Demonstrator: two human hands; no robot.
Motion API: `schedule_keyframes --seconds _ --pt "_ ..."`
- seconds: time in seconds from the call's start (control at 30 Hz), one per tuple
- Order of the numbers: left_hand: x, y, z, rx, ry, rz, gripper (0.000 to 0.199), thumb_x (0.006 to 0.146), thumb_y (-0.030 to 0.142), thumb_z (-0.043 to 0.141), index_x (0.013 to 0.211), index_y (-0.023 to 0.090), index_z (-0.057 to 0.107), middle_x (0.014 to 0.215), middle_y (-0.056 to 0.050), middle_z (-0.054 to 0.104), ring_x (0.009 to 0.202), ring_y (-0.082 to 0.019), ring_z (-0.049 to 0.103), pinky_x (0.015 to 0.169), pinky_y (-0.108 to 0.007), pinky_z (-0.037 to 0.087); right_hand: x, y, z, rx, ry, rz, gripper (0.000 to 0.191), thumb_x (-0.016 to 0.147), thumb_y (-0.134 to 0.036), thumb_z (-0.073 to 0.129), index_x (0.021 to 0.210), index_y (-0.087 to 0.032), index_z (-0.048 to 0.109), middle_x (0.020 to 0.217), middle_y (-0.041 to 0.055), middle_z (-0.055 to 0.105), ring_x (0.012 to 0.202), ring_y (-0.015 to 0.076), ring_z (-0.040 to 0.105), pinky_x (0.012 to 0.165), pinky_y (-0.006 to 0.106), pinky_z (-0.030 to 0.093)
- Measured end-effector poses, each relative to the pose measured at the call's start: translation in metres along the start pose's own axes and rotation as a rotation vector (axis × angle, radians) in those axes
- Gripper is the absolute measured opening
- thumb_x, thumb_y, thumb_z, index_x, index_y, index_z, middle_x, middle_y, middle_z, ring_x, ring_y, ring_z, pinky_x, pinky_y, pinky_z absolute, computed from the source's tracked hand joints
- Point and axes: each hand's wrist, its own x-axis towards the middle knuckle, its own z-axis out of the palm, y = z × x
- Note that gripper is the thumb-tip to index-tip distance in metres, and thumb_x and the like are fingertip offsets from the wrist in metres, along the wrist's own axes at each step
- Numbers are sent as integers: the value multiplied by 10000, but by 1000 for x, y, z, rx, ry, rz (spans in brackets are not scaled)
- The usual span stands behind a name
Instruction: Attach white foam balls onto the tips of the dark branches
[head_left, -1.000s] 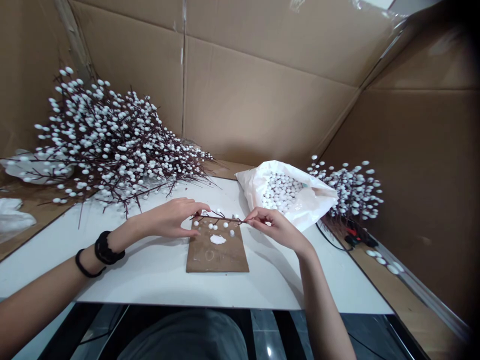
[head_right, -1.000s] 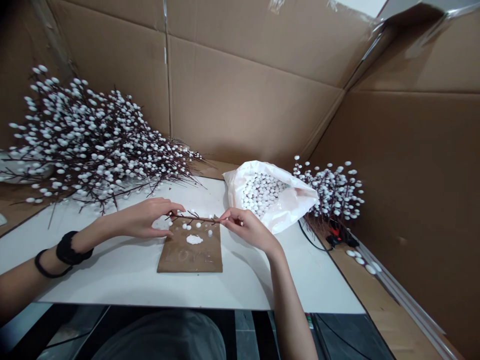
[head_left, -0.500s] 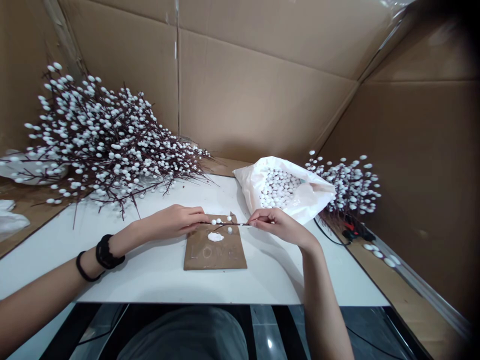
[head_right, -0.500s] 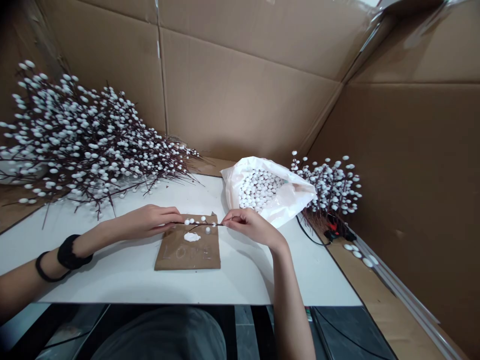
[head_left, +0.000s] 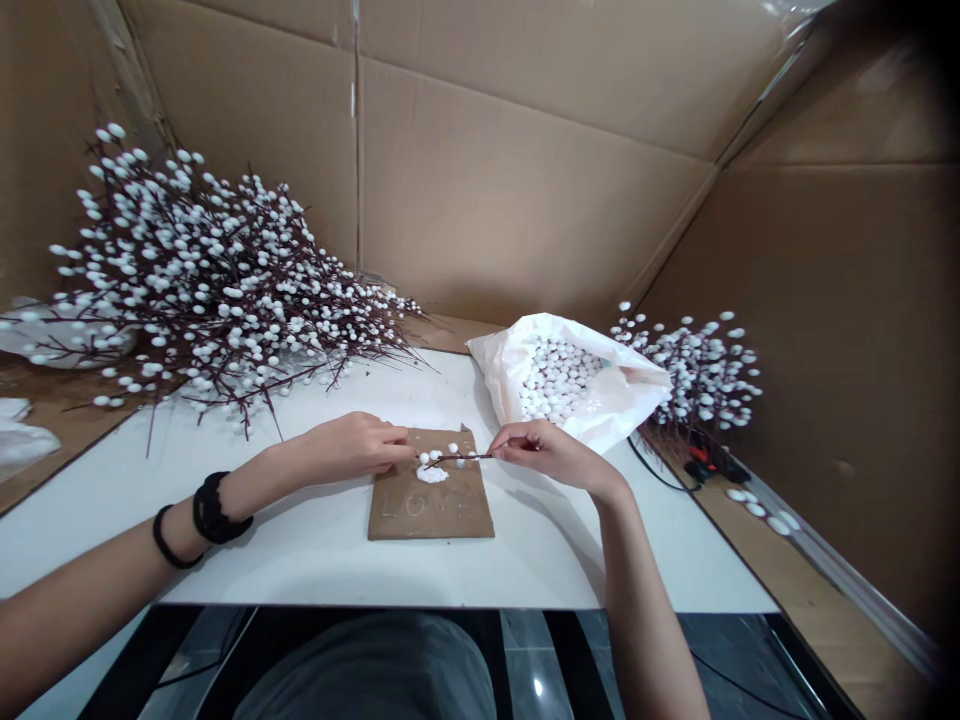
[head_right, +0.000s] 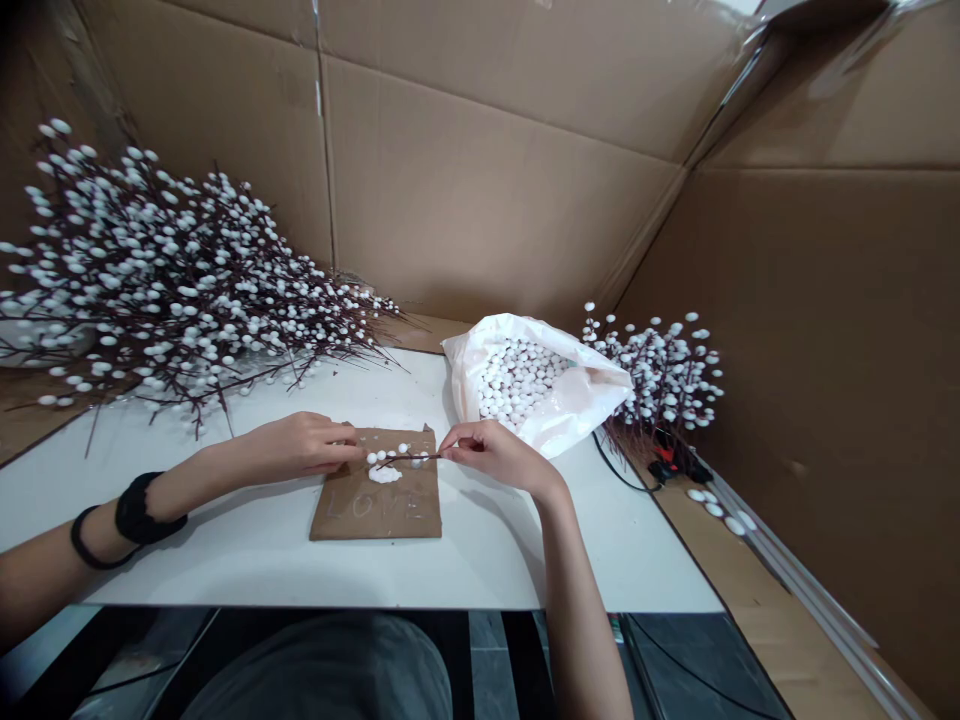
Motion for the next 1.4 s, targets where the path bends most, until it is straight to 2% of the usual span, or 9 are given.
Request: schedule_keyframes --seconds 0.13,0.53,0.63,0.73,0.87,1.0,1.13,1.27,1.4 --pt "0 -1 4 -9 -28 51 182 898 134 457 943 240 598 839 -17 616 625 -100 544 600 -211 404 0 1 0 7 -7 5 285 888 -389 513 833 -164 680 680 5 543 585 109 381 517 248 280" --pt "1 1 4 38 -65 70 172 886 124 461 937 223 592 834 -17 627 629 -119 547 570 -248 375 2 4 0 21 -17 20 284 885 -398 515 847 -176 688 690 8 557 583 115 405 522 249 293" --pt "2 0 0 55 -62 49 184 890 115 448 957 205 593 835 -26 637 642 -127 557 589 -260 382 1 2 0 27 17 12 286 879 -406 517 846 -177 685 731 22 593 612 125 446 537 250 325" --pt "2 -1 -6 49 -35 6 227 919 151 428 1077 202 583 884 -39 655 686 -137 573 640 -267 396 -1 2 -2 23 79 11 285 879 -413 515 863 -182 681 765 29 612 630 130 465 548 249 343" --pt "0 0 -15 -89 16 -118 266 939 262 437 1174 181 533 960 -63 651 790 -166 584 722 -273 418 -4 5 -7 20 155 9 293 877 -437 522 869 -189 677 727 20 582 592 122 425 512 246 306" --pt "-1 2 -20 -325 76 -192 318 961 193 340 1254 171 463 1163 -109 576 1034 -181 562 873 -279 428 -11 2 -14 64 187 22 293 862 -451 547 862 -188 674 696 7 553 564 111 396 501 247 288" --pt "1 5 -18 -453 89 -205 283 968 194 340 1191 159 511 1152 -123 554 985 -155 574 827 -250 451 -20 0 -21 79 168 48 305 853 -461 558 862 -180 675 721 17 571 585 114 415 513 250 303" --pt "4 9 -6 -483 24 -136 254 959 180 377 1131 159 563 1101 -116 608 994 -164 595 848 -258 459 -25 2 -25 55 185 78 310 848 -467 563 860 -184 688 770 38 611 625 133 463 539 262 333" --pt "5 13 5 -475 -34 -159 363 949 185 402 1307 200 457 1162 -106 623 1031 -180 599 867 -285 472 -27 3 -26 67 155 84 309 844 -456 571 866 -177 701 804 58 650 679 155 519 587 278 372"
